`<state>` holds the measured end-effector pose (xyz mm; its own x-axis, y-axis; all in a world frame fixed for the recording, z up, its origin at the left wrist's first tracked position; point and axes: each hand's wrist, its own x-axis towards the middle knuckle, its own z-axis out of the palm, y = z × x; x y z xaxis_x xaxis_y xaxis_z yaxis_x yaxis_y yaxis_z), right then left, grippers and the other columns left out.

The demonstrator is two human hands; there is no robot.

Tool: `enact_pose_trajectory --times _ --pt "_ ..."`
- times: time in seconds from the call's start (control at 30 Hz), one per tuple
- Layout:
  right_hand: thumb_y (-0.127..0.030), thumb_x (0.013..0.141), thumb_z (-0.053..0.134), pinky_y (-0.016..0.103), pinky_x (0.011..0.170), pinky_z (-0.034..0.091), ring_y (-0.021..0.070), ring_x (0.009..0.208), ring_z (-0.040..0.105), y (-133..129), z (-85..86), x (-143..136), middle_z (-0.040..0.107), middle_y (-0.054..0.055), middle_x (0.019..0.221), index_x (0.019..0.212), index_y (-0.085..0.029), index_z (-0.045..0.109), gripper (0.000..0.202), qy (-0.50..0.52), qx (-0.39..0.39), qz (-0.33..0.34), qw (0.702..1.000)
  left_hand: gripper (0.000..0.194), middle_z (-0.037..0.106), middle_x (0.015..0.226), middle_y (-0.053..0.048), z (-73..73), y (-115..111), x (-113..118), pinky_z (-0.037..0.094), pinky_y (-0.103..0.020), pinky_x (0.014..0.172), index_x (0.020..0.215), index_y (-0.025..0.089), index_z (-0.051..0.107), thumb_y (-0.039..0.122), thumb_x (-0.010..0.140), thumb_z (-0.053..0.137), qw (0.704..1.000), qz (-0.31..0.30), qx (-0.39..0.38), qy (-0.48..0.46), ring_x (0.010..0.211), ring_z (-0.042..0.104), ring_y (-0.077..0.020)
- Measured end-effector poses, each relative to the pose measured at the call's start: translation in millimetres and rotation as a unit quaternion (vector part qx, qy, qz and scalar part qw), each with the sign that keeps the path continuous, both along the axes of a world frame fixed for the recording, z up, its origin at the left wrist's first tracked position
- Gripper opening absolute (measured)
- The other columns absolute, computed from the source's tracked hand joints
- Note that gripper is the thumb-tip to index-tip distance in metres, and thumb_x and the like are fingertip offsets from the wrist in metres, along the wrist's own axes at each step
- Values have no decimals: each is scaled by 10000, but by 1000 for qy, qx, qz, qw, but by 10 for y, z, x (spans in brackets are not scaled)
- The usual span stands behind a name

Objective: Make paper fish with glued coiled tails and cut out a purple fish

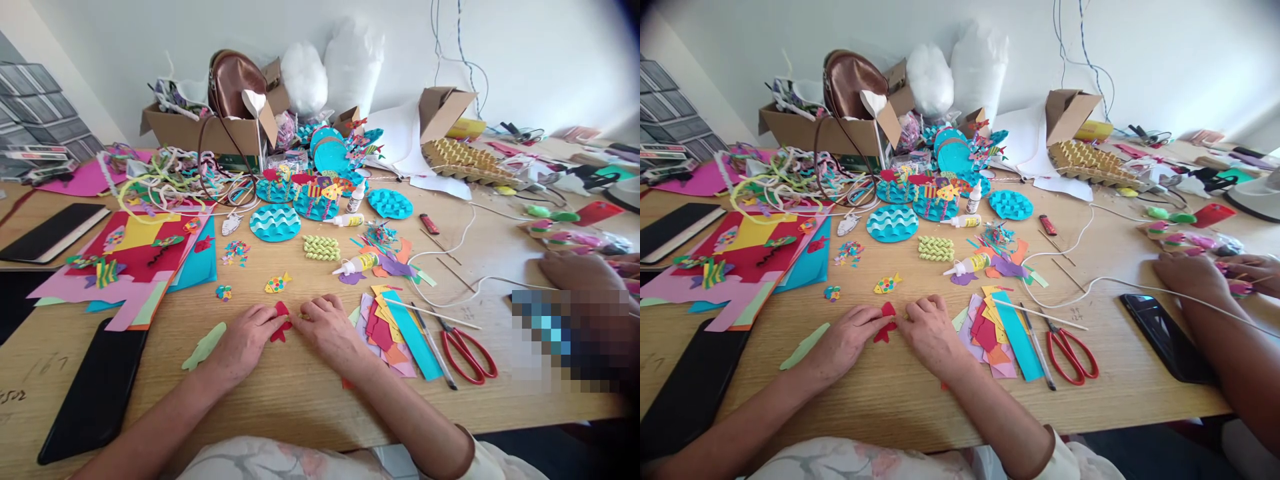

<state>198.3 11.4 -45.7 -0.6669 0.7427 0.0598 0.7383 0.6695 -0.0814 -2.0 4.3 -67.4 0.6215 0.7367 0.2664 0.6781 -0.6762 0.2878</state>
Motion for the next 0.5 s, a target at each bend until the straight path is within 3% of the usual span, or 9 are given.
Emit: enact_pose_trajectory --times 0.5 --pt "-241 911 464 362 801 257 187 855 448 -32 -12 15 598 37 919 1055 -239 587 189 10 8 -6 1000 257 604 1007 -72 -39 -27 17 495 -341 816 1069 144 613 161 909 412 999 2 35 38 956 508 -198"
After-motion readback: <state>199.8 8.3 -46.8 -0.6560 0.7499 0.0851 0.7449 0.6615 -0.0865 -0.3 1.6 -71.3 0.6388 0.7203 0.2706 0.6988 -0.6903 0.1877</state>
